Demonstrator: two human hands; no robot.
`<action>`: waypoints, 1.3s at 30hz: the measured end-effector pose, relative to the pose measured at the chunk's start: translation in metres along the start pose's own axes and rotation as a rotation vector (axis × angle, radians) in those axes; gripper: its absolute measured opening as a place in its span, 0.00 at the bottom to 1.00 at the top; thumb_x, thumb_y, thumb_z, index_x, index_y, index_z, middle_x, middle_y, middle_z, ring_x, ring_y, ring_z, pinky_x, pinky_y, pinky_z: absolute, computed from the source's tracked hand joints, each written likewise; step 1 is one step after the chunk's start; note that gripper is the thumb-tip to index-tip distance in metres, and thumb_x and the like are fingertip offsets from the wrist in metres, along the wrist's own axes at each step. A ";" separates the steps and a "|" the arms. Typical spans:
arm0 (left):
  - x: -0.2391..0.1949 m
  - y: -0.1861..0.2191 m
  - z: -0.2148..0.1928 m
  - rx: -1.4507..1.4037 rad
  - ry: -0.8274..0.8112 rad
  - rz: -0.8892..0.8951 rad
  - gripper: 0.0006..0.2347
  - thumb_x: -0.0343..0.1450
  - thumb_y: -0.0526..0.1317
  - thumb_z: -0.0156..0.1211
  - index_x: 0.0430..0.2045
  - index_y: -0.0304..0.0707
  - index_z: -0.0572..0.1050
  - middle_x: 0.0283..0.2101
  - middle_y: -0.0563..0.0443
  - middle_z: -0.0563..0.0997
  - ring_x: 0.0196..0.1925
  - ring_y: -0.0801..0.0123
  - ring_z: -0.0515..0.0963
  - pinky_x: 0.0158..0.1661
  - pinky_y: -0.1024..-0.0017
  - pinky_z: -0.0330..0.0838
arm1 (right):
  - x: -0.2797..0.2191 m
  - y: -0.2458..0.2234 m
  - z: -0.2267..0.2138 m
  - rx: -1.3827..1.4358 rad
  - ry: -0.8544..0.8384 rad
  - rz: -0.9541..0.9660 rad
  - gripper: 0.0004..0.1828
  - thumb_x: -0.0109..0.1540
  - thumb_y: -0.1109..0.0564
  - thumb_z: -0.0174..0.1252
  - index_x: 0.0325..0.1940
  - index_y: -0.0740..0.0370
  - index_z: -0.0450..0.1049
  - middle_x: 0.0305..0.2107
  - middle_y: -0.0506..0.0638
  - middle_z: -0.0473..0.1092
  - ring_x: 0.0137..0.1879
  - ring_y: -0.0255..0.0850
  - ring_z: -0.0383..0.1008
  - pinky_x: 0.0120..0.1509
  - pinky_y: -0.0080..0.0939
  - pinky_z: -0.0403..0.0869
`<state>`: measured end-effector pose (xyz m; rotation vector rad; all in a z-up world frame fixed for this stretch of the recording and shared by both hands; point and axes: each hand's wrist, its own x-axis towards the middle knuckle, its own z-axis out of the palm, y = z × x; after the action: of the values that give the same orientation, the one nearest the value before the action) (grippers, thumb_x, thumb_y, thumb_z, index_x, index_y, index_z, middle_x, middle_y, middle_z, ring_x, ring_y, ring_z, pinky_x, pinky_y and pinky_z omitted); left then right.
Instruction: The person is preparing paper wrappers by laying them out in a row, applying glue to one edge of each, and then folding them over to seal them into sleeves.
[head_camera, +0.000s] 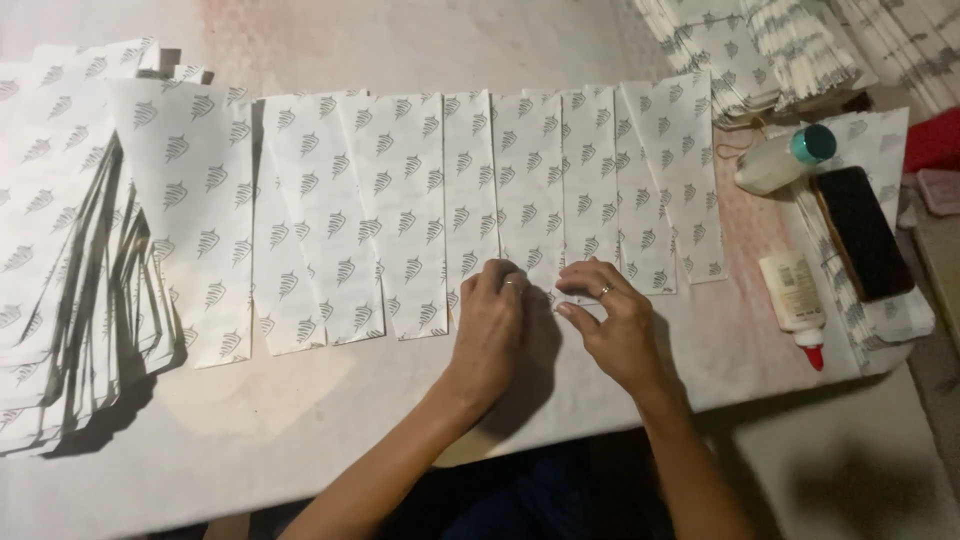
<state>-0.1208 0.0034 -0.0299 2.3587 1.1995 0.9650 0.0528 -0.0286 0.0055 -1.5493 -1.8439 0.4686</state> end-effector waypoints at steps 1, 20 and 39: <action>0.004 0.005 -0.002 0.099 0.017 0.018 0.04 0.69 0.30 0.59 0.30 0.27 0.80 0.32 0.42 0.79 0.51 0.54 0.74 0.48 0.52 0.73 | 0.000 -0.002 0.000 -0.008 0.000 0.010 0.13 0.56 0.65 0.69 0.45 0.60 0.79 0.42 0.51 0.77 0.54 0.50 0.80 0.69 0.54 0.71; -0.025 -0.001 -0.008 -0.087 -0.005 0.042 0.14 0.62 0.18 0.56 0.40 0.20 0.77 0.40 0.36 0.79 0.57 0.47 0.73 0.55 0.48 0.73 | -0.004 -0.032 -0.004 -0.050 -0.030 0.090 0.17 0.56 0.72 0.64 0.48 0.63 0.79 0.45 0.53 0.76 0.56 0.52 0.79 0.71 0.55 0.71; -0.052 -0.033 -0.089 0.027 -0.122 0.089 0.08 0.65 0.24 0.61 0.36 0.28 0.81 0.45 0.37 0.81 0.64 0.50 0.74 0.61 0.55 0.69 | 0.007 -0.049 0.030 0.000 -0.162 -0.274 0.10 0.59 0.63 0.66 0.44 0.63 0.82 0.45 0.53 0.79 0.54 0.51 0.81 0.66 0.55 0.76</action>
<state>-0.2242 -0.0204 -0.0064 2.4712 1.0770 0.8236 -0.0038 -0.0287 0.0185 -1.2628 -2.1416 0.4761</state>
